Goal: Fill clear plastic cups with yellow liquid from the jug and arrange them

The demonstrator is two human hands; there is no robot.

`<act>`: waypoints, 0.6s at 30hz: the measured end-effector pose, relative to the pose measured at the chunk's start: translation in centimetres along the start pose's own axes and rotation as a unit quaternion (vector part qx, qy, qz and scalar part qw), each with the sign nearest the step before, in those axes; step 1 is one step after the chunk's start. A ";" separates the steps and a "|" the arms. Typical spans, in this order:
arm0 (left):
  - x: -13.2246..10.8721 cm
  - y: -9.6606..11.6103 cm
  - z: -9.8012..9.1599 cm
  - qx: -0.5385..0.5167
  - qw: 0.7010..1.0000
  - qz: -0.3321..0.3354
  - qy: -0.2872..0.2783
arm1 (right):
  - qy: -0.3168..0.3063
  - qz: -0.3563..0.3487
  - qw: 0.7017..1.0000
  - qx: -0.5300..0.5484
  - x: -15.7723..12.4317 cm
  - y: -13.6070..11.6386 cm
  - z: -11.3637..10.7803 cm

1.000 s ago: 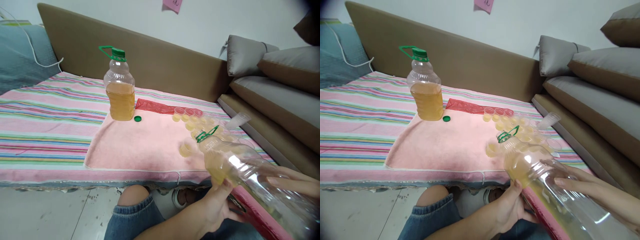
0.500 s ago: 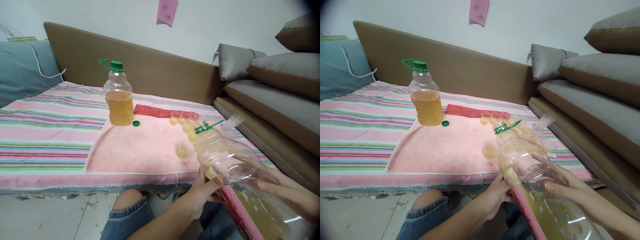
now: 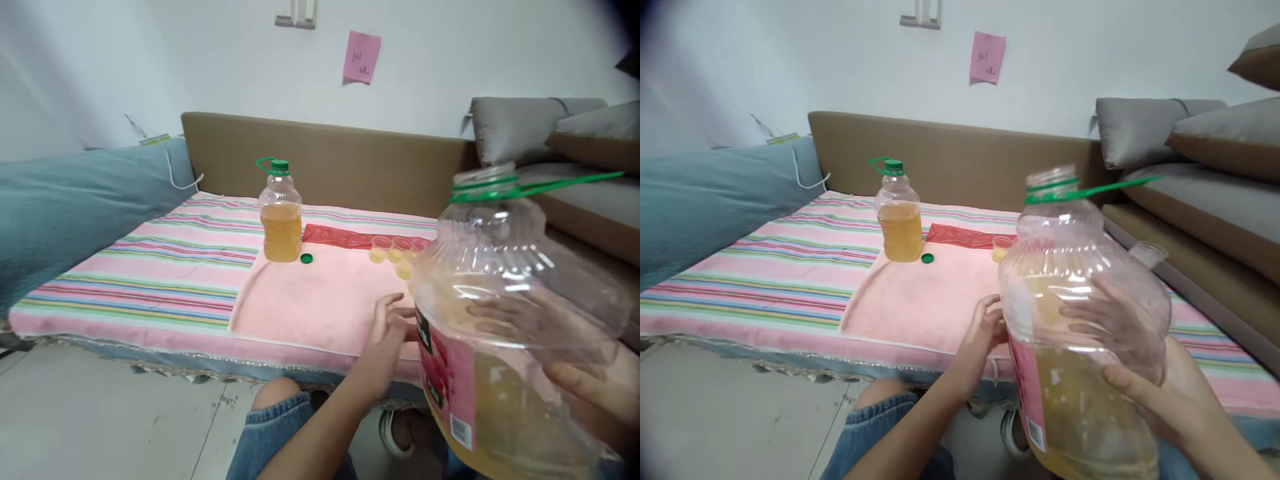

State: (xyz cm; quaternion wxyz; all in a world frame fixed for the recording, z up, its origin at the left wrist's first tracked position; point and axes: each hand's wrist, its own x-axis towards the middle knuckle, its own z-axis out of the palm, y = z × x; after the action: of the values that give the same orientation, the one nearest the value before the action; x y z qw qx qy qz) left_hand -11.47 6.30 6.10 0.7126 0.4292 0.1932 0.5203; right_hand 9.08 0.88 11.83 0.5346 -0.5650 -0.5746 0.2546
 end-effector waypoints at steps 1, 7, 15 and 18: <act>0.2 0.4 -0.5 0.013 0.997 0.026 0.077 | -0.009 -0.006 0.999 0.053 0.5 -0.6 1.1; 0.3 4.4 -5.6 0.061 0.909 0.196 0.363 | -0.025 -0.120 0.972 0.201 3.7 -3.3 10.1; -2.8 9.8 -10.9 0.028 0.814 0.317 0.487 | -0.049 -0.201 0.934 0.292 7.8 0.1 23.2; -3.1 10.0 -11.4 0.005 0.816 0.315 0.485 | -0.072 -0.208 0.922 0.319 9.0 0.5 26.6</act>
State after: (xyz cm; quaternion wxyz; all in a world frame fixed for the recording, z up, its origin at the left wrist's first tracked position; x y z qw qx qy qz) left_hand -26.65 9.10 7.31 0.3217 0.1621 0.3702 0.8563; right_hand -12.85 17.62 6.38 0.6849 -0.2126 -0.6041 0.3475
